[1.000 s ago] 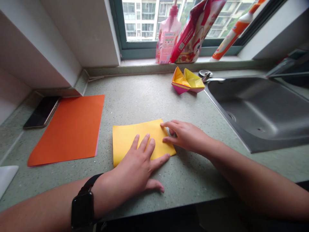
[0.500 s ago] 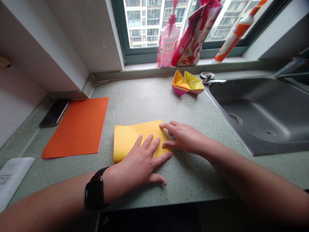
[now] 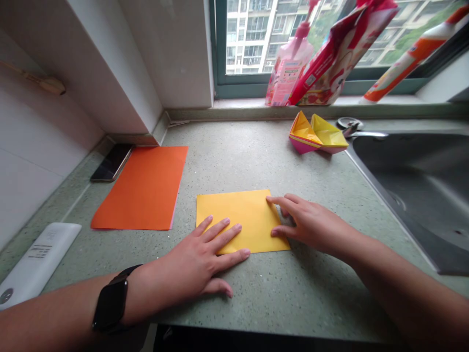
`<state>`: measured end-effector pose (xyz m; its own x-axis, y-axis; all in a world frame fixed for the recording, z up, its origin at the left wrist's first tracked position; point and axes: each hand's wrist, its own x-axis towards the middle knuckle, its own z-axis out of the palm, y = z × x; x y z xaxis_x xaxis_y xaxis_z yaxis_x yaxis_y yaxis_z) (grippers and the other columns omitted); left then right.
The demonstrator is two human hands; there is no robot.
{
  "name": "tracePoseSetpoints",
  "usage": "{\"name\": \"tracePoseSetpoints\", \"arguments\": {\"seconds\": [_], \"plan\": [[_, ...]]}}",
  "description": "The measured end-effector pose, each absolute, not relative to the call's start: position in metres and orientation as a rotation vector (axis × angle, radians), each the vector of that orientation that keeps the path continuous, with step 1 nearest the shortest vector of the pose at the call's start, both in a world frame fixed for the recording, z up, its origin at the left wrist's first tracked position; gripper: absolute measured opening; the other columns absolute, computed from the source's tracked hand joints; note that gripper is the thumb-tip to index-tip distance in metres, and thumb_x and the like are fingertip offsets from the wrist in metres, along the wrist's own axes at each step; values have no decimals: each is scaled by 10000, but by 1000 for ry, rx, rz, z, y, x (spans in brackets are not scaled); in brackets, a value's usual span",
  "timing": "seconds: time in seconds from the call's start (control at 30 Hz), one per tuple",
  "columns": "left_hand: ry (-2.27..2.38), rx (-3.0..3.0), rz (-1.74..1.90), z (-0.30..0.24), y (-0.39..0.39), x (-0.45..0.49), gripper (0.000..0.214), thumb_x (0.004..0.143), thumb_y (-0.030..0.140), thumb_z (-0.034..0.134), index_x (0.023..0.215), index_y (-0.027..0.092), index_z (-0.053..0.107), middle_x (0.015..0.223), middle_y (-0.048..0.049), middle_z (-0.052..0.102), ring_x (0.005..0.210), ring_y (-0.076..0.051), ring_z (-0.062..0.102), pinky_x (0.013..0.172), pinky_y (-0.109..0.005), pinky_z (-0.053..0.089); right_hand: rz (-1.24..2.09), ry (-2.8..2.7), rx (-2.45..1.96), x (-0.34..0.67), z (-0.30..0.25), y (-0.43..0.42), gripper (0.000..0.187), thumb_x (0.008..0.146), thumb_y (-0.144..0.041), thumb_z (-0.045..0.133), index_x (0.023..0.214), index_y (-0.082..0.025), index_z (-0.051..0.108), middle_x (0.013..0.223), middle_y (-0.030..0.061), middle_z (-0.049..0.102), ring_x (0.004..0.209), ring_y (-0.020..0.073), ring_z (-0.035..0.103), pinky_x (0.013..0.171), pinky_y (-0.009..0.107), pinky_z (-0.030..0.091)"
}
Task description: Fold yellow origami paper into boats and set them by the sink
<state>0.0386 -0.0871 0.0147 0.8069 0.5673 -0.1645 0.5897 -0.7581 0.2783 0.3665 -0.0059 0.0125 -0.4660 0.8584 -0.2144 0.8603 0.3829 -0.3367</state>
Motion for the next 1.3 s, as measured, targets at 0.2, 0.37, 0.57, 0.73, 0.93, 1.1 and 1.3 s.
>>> {"name": "tracePoseSetpoints", "arguments": {"seconds": [0.2, 0.37, 0.57, 0.73, 0.93, 1.1, 1.3], "plan": [[851, 2666, -22, 15, -90, 21, 745, 1065, 771, 500, 1682, 353, 499, 1784, -121, 401, 1634, -433, 396, 1340, -626, 282, -664, 2566, 1644, 368, 12, -6, 650, 914, -518, 773, 1501, -277, 633, 1208, 93, 730, 972, 285, 742, 840, 423, 592], [873, 2731, 27, 25, -96, 1, 681, 1081, 743, 506, 1603, 317, 604, 1709, -95, 528, 1548, -381, 521, 1323, -543, 319, -676, 2542, 1642, 368, 13, -6, 646, 925, -563, 735, 1502, -290, 631, 1192, 100, 727, 978, 296, 740, 833, 429, 591], [967, 2803, 106, 39, -99, -22, 470, 1094, 677, 557, 1313, 330, 786, 1514, -50, 701, 1375, -310, 636, 1335, -545, 274, -660, 2558, 1646, 369, 13, -5, 680, 916, -597, 743, 1511, -285, 638, 1224, 109, 737, 949, 296, 741, 818, 421, 591], [1049, 2819, 50, 52, -100, -31, 425, 1087, 669, 580, 1146, 338, 841, 1421, -61, 731, 1261, -306, 673, 1300, -581, 309, -615, 2607, 1614, 368, 15, -4, 657, 922, -595, 743, 1489, -273, 663, 1189, 113, 749, 933, 292, 742, 799, 402, 588], [1115, 2676, 179, 67, -80, -9, 504, 1191, 450, 400, 1047, 236, 833, 1177, -78, 790, 1052, -239, 722, 1001, -408, 579, -563, 2652, 1608, 368, 11, -4, 666, 928, -593, 741, 1503, -268, 651, 1237, 124, 753, 958, 305, 757, 788, 412, 593], [1227, 2737, 74, 30, -63, 31, 541, 1145, 506, 522, 1581, 195, 600, 1721, -179, 468, 1602, -414, 414, 1311, -613, 352, -577, 2668, 1597, 368, 9, -4, 641, 926, -571, 749, 1487, -274, 656, 1214, 112, 750, 980, 302, 759, 815, 416, 600], [1378, 2610, -102, 9, -64, 36, 768, 1079, 701, 536, 1711, 276, 435, 1812, -152, 329, 1652, -502, 276, 1324, -729, 218, -604, 2635, 1605, 368, 10, -6, 654, 931, -563, 738, 1509, -272, 638, 1207, 113, 740, 971, 298, 754, 822, 428, 606]]}}
